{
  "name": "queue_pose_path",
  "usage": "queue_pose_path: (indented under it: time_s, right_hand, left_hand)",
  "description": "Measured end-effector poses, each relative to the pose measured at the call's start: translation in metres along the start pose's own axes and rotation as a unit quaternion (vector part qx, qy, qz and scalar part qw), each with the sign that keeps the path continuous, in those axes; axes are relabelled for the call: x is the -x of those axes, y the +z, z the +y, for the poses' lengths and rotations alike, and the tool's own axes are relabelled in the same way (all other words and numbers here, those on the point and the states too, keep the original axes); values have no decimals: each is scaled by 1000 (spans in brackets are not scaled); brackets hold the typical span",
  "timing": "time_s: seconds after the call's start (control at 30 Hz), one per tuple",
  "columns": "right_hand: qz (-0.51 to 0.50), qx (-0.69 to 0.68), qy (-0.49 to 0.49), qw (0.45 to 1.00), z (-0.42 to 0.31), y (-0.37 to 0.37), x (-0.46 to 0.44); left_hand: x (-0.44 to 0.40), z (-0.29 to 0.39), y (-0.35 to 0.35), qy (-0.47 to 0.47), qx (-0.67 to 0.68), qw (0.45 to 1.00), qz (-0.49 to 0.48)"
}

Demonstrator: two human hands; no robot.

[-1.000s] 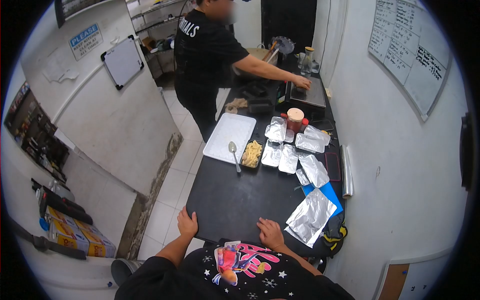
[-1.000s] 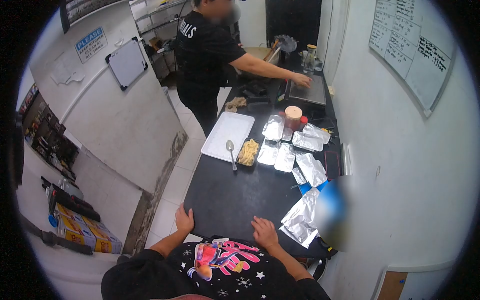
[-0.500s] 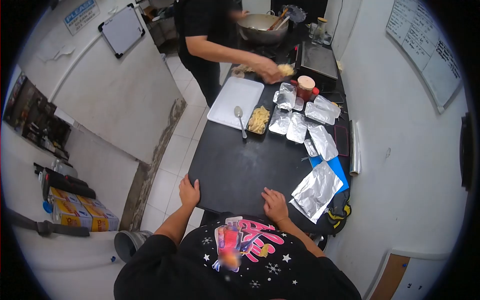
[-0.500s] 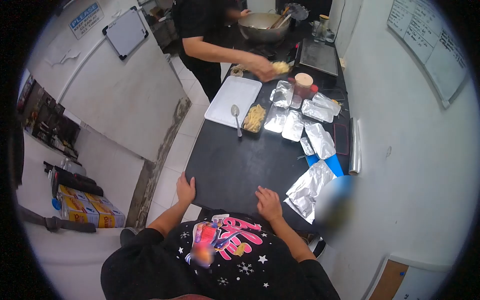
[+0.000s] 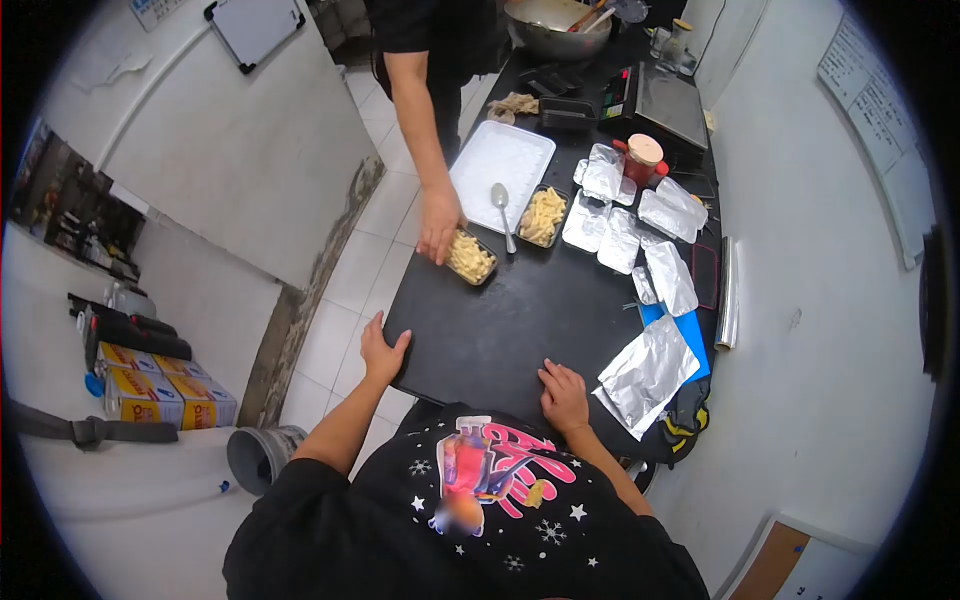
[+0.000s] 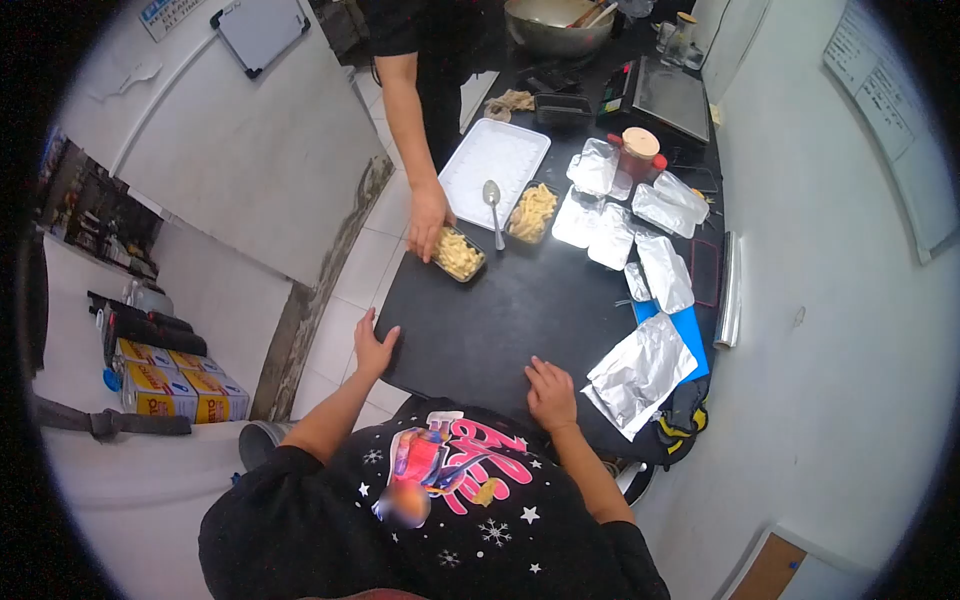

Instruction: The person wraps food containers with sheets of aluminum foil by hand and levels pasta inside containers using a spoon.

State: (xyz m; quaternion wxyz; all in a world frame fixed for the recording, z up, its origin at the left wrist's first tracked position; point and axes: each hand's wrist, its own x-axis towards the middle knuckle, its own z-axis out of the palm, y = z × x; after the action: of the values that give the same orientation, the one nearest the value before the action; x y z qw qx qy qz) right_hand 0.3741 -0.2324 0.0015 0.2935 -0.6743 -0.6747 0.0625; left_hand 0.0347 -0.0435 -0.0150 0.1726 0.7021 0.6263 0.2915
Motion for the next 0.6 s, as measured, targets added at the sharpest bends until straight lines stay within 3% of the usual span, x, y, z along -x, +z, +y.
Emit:
queue_pose_path:
  time_s: [0.17, 0.3, 0.37, 0.6]
  right_hand:
    - [45, -90, 71, 992, 0, -2, -21]
    - [110, -132, 167, 971, 3, -8, -105]
    - [95, -169, 226, 955, 5, -12, -152]
    - [0, -22, 168, 985, -5, -22, -272]
  left_hand:
    - [-46, 10, -14, 92, 63, 993, -40]
    - [-82, 20, -21, 113, 70, 983, -127]
    - [-97, 23, -19, 130, 65, 976, -161]
    - [-161, 66, 2, 237, 111, 918, -299]
